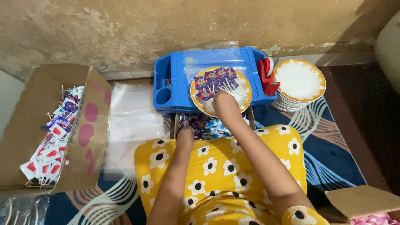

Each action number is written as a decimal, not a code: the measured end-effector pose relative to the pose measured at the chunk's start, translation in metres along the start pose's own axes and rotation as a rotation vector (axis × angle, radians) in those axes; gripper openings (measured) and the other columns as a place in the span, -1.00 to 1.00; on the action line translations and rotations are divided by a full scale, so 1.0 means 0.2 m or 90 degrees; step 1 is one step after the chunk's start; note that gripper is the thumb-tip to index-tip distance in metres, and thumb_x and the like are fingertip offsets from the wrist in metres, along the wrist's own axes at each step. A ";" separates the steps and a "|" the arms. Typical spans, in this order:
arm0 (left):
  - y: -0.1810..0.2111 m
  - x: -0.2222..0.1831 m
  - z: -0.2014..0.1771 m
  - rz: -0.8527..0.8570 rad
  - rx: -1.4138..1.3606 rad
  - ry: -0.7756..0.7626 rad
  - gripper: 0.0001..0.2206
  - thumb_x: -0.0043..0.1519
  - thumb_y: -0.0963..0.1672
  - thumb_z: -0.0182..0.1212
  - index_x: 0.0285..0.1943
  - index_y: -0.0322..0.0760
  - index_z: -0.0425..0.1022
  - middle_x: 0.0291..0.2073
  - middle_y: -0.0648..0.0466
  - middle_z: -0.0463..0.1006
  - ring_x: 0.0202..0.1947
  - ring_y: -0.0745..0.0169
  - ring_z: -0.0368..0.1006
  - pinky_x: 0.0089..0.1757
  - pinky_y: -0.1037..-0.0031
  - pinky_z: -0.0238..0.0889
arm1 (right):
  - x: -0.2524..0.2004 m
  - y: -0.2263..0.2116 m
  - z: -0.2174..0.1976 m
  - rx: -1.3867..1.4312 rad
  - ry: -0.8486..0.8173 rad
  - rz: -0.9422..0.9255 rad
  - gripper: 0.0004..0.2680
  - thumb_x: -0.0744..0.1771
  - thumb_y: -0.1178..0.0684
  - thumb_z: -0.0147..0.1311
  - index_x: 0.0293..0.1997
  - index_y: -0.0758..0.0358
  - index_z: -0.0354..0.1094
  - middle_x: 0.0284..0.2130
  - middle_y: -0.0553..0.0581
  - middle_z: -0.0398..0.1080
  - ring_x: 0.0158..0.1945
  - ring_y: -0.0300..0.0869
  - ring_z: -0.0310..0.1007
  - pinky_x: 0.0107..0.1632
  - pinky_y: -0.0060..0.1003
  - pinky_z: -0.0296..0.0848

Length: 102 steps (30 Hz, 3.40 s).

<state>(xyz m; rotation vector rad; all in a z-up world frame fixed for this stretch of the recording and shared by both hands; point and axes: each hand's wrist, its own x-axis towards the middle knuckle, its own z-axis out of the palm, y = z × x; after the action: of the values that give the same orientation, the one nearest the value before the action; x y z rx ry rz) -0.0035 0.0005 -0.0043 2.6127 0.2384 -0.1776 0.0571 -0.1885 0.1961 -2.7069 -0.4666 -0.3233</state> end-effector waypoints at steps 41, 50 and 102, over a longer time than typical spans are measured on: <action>0.08 -0.04 -0.04 0.145 0.085 0.155 -0.77 0.22 -0.08 0.26 0.06 -0.05 0.55 -0.07 0.04 0.48 0.05 0.00 0.41 0.02 0.20 0.41 | -0.35 0.75 0.45 0.387 -0.399 0.098 -0.87 0.31 0.07 0.09 -0.24 0.25 0.56 -0.42 0.24 0.56 -0.43 -0.01 0.51 -0.37 -0.18 0.52; -0.02 0.18 0.20 0.291 0.134 0.071 -0.71 0.21 -0.03 0.26 0.12 0.03 0.53 0.06 0.10 0.53 0.23 0.04 0.31 0.23 0.08 0.13 | -0.24 0.56 0.85 0.114 -0.213 0.008 -0.86 0.27 -0.08 0.14 -0.20 -0.01 0.57 -0.38 0.13 0.57 -0.24 0.14 0.60 -0.16 0.04 0.57; 0.07 -0.06 -0.13 0.190 -0.346 0.392 -0.82 0.16 -0.18 0.35 -0.08 -0.04 0.61 -0.33 0.10 0.55 -0.21 0.01 0.50 -0.07 0.28 0.37 | -0.18 0.22 0.03 0.125 0.255 -0.234 -0.89 0.24 0.19 0.31 -0.29 0.03 0.53 -0.32 -0.10 0.57 0.01 -0.16 0.49 0.05 -0.25 0.38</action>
<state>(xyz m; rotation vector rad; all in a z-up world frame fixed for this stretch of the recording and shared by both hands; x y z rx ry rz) -0.0099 0.0007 0.0264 2.0540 0.0818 0.7050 0.0399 -0.2348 0.1665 -2.2768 -0.8222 -0.8505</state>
